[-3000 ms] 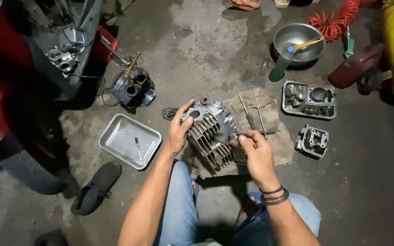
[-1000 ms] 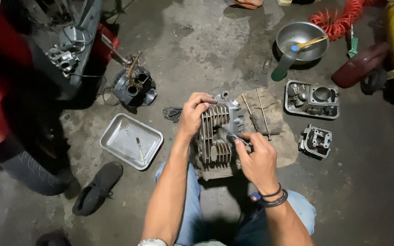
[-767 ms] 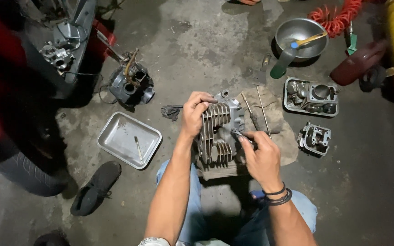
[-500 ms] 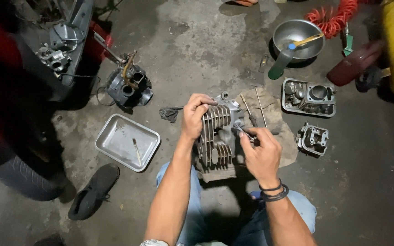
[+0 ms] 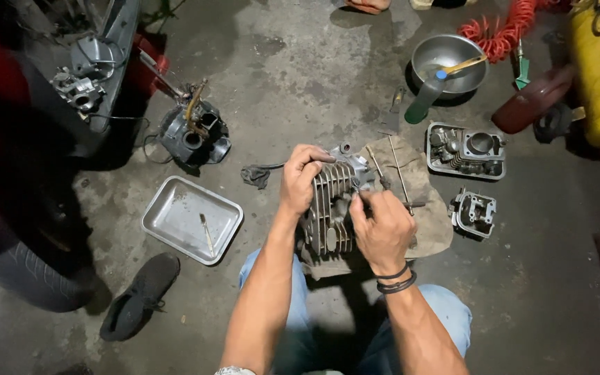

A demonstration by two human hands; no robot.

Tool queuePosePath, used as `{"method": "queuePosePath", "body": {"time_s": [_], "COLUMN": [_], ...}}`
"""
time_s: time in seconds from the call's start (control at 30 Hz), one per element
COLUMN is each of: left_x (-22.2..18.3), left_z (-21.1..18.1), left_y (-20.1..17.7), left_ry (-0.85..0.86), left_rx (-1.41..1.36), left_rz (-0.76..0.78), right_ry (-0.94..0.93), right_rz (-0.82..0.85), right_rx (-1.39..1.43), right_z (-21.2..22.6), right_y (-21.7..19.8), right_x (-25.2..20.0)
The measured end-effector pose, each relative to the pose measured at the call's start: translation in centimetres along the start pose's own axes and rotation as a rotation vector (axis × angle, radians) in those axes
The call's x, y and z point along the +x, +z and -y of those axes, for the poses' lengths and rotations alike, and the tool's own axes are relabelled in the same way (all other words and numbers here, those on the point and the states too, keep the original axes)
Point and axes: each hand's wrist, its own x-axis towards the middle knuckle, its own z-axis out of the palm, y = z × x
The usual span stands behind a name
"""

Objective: Cleaning a motorcycle cylinder head using a small metal tool to remove debris from the cooling fins and internal surfaces.

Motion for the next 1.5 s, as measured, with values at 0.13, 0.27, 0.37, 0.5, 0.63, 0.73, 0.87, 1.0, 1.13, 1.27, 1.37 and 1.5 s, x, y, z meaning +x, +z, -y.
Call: {"method": "queuePosePath", "body": {"time_s": [0.13, 0.27, 0.37, 0.5, 0.63, 0.73, 0.87, 1.0, 1.13, 1.27, 1.37, 1.5], "left_x": [0.0, -0.2, -0.2, -0.2, 0.1, -0.2, -0.3, 0.0, -0.3, -0.3, -0.5, -0.3], "left_z": [-0.1, -0.2, -0.4, -0.4, 0.0, -0.2, -0.4, -0.3, -0.8, -0.5, -0.5, -1.1], "left_y": [0.1, 0.0, 0.1, 0.1, 0.0, 0.2, 0.0, 0.0, 0.1, 0.2, 0.1, 0.1], "left_ry": [-0.003, -0.024, -0.03, -0.034, -0.04, -0.04, -0.044, -0.038, -0.034, -0.033, -0.035, -0.018], "left_rx": [-0.01, -0.012, -0.013, -0.008, 0.003, 0.018, 0.037, 0.009, 0.035, 0.032, 0.039, 0.048], "left_rz": [-0.003, -0.006, -0.005, -0.009, -0.004, -0.005, -0.014, -0.029, -0.012, -0.013, -0.016, -0.005], "right_ry": [-0.059, -0.137, -0.139, -0.148, -0.144, -0.073, -0.027, -0.046, 0.03, 0.002, -0.017, -0.01], "right_rz": [0.006, 0.086, 0.146, 0.217, 0.201, 0.25, 0.21, 0.196, 0.19, 0.213, 0.222, 0.206], "right_rx": [-0.077, -0.271, -0.318, -0.364, -0.378, -0.271, -0.251, -0.242, -0.165, -0.173, -0.209, -0.183], "right_z": [0.5, 1.6, 2.4, 2.8, 2.2, 2.0, 2.1, 1.6, 1.7, 1.8, 1.8, 2.0], "right_y": [-0.1, -0.8, -1.6, -2.6, -2.2, -2.6, -2.0, -1.1, -1.5, -1.8, -1.5, -2.4], "right_x": [0.1, 0.7, 1.7, 2.6, 2.1, 1.8, 1.3, 0.4, 0.9, 1.3, 0.4, 1.8]}}
